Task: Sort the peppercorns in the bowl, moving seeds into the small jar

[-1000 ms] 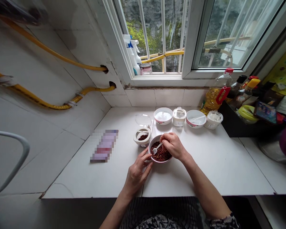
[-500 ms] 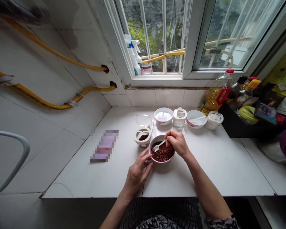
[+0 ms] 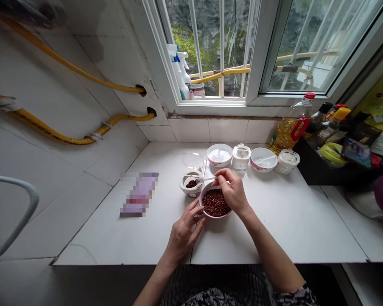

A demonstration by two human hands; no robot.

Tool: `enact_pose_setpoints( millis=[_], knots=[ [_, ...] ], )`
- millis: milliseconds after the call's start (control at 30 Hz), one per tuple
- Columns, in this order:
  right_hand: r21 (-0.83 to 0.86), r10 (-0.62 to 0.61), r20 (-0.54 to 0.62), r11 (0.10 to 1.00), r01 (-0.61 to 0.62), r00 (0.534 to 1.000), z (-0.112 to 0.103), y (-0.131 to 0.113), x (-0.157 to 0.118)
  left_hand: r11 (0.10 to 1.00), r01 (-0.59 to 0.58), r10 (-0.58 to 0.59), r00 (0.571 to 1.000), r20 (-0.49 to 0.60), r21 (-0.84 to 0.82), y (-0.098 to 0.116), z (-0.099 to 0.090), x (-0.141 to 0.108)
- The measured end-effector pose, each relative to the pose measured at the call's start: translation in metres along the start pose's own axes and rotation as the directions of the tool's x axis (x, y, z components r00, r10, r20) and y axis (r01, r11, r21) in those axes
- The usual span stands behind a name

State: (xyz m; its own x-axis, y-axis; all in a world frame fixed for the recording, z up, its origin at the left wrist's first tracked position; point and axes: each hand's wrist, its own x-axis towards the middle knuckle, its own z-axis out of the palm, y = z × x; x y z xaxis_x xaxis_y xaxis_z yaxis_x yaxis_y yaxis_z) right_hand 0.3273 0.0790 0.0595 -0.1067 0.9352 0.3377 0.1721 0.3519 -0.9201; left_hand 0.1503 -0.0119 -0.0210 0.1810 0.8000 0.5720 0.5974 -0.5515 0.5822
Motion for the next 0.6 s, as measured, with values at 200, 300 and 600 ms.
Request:
enact_pose_setpoints(
  millis=[200, 300, 600],
  knots=[
    [-0.373, -0.419, 0.201, 0.803, 0.465, 0.885, 0.017, -0.003, -0.005, 1.0, -0.012, 0.012, 1.0, -0.015, 0.014, -0.001, 0.001, -0.001],
    [-0.396, -0.476, 0.228, 0.751, 0.528, 0.849, 0.013, -0.003, -0.006, 1.0, -0.009, 0.009, 1.0, -0.013, 0.012, -0.001, 0.001, 0.0],
    [-0.334, -0.212, 0.165, 0.907, 0.256, 0.963, -0.024, 0.003, -0.004, 1.0, 0.001, -0.001, 1.0, 0.003, -0.015, 0.001, 0.0, 0.0]
  ],
)
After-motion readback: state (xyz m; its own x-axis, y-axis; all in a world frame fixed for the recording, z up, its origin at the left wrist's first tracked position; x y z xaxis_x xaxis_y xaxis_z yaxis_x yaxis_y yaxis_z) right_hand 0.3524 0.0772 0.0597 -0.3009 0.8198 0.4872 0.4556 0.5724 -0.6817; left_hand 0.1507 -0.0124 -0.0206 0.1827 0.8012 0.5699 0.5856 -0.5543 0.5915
